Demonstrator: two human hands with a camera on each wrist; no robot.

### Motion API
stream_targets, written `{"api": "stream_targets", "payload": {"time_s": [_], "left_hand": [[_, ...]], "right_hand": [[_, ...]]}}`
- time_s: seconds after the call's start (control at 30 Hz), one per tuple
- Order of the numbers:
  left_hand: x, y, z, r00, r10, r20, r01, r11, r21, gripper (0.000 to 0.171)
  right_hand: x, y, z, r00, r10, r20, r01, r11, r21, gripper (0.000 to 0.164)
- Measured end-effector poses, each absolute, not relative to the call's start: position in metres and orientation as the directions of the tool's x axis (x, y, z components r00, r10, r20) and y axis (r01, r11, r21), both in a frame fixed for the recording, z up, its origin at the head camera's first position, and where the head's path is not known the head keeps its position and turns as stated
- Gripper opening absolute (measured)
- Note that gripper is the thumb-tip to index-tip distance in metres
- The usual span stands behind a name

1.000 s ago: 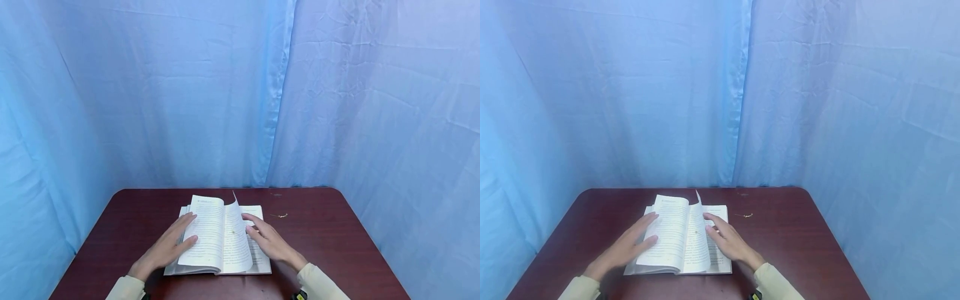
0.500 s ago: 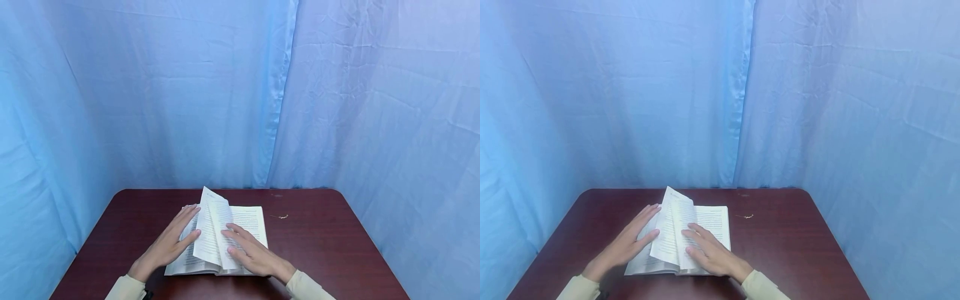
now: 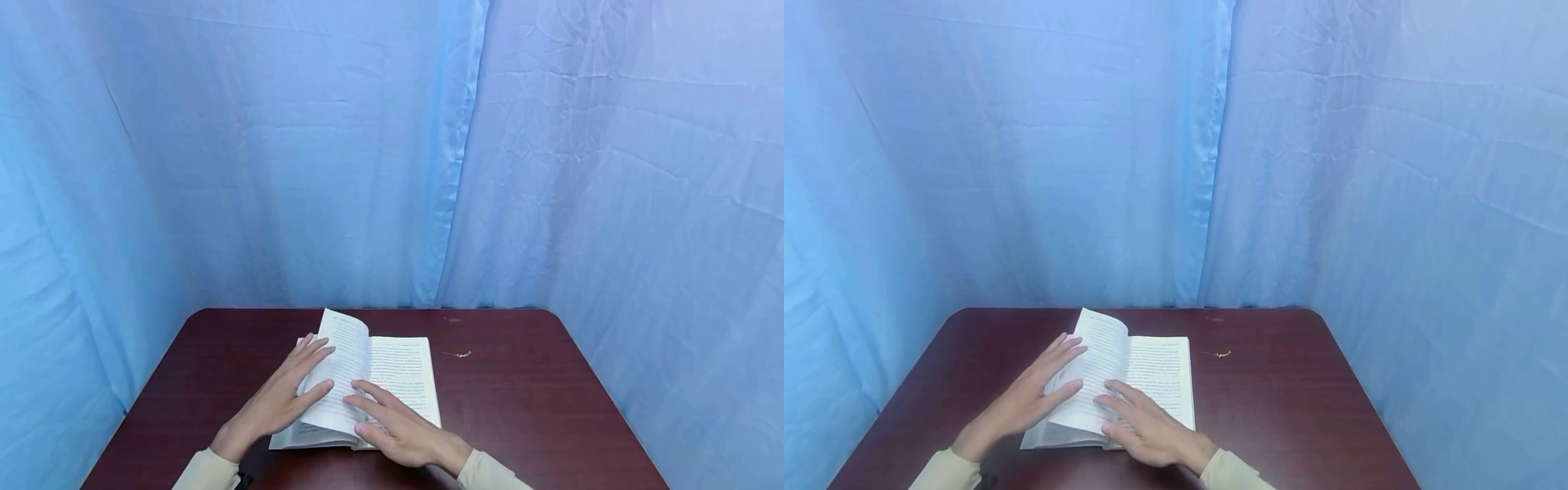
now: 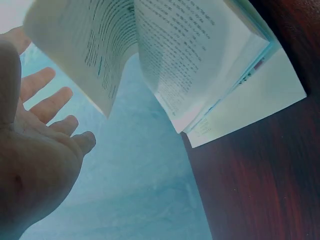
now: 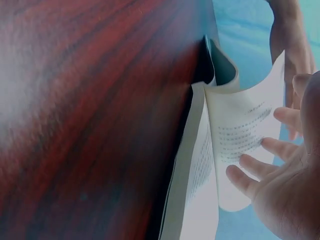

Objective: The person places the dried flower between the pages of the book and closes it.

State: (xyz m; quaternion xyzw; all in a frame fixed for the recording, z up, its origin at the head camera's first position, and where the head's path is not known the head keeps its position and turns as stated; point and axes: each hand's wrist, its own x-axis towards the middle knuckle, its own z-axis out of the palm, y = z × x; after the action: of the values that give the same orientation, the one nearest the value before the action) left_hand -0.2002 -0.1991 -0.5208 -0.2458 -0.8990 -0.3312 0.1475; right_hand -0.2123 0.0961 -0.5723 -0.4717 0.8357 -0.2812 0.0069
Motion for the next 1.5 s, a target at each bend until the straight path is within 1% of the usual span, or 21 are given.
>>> {"api": "stream_targets", "payload": {"time_s": [0.03,0.07,0.2,0.27,0.43,0.53,0.67,0.77,0.83,0.97,1.07,1.17,1.27,1.37,1.5], "left_hand": [[-0.200,-0.199,-0.521,-0.837,0.348,0.422,0.538,0.666,0.517,0.054],[-0.200,-0.199,-0.523,-0.837,0.353,0.417,0.538,0.670,0.512,0.054],[-0.200,-0.201,-0.532,-0.854,0.372,0.364,0.516,0.696,0.499,0.053],[-0.200,-0.203,-0.536,-0.865,0.387,0.319,0.501,0.704,0.504,0.053],[-0.200,-0.207,-0.542,-0.882,0.428,0.199,0.461,0.693,0.554,0.058],[-0.201,-0.207,-0.546,-0.886,0.444,0.137,0.433,0.683,0.589,0.062],[-0.201,-0.208,-0.552,-0.891,0.450,0.065,0.393,0.688,0.610,0.067],[-0.201,-0.210,-0.557,-0.891,0.451,0.046,0.385,0.698,0.604,0.069],[-0.201,-0.211,-0.560,-0.892,0.450,0.042,0.381,0.700,0.604,0.070],[-0.201,-0.212,-0.562,-0.892,0.451,0.033,0.377,0.700,0.607,0.070],[-0.201,-0.214,-0.562,-0.892,0.450,0.033,0.374,0.697,0.612,0.071],[-0.200,-0.214,-0.563,-0.892,0.450,0.035,0.375,0.696,0.612,0.070],[-0.200,-0.215,-0.564,-0.894,0.448,0.022,0.365,0.699,0.615,0.071],[-0.200,-0.215,-0.564,-0.895,0.446,0.005,0.353,0.702,0.619,0.071],[-0.200,-0.214,-0.566,-0.895,0.447,-0.001,0.352,0.707,0.614,0.072]], "right_hand": [[-0.211,0.095,-0.573,-0.557,-0.795,0.240,-0.781,0.404,-0.476,0.054],[-0.202,0.095,-0.558,-0.573,-0.795,0.198,-0.756,0.420,-0.502,0.051],[-0.199,0.094,-0.556,-0.581,-0.804,0.127,-0.734,0.451,-0.508,0.050],[-0.198,0.095,-0.555,-0.573,-0.813,0.107,-0.732,0.448,-0.513,0.050],[-0.199,0.100,-0.554,-0.539,-0.834,0.117,-0.755,0.417,-0.506,0.049],[-0.200,0.106,-0.552,-0.548,-0.825,0.140,-0.753,0.413,-0.513,0.046],[-0.207,0.118,-0.553,-0.599,-0.779,0.185,-0.738,0.446,-0.507,0.040],[-0.214,0.131,-0.554,-0.637,-0.730,0.245,-0.740,0.491,-0.459,0.035],[-0.220,0.140,-0.556,-0.652,-0.697,0.300,-0.747,0.520,-0.415,0.032],[-0.231,0.158,-0.558,-0.684,-0.619,0.386,-0.730,0.575,-0.370,0.031],[-0.240,0.170,-0.559,-0.737,-0.554,0.387,-0.675,0.631,-0.383,0.032],[-0.247,0.181,-0.558,-0.801,-0.488,0.346,-0.597,0.683,-0.420,0.032],[-0.253,0.192,-0.558,-0.848,-0.427,0.314,-0.529,0.723,-0.444,0.034],[-0.258,0.203,-0.559,-0.874,-0.370,0.314,-0.481,0.745,-0.463,0.037],[-0.265,0.217,-0.562,-0.889,-0.303,0.344,-0.439,0.777,-0.450,0.042]]}}
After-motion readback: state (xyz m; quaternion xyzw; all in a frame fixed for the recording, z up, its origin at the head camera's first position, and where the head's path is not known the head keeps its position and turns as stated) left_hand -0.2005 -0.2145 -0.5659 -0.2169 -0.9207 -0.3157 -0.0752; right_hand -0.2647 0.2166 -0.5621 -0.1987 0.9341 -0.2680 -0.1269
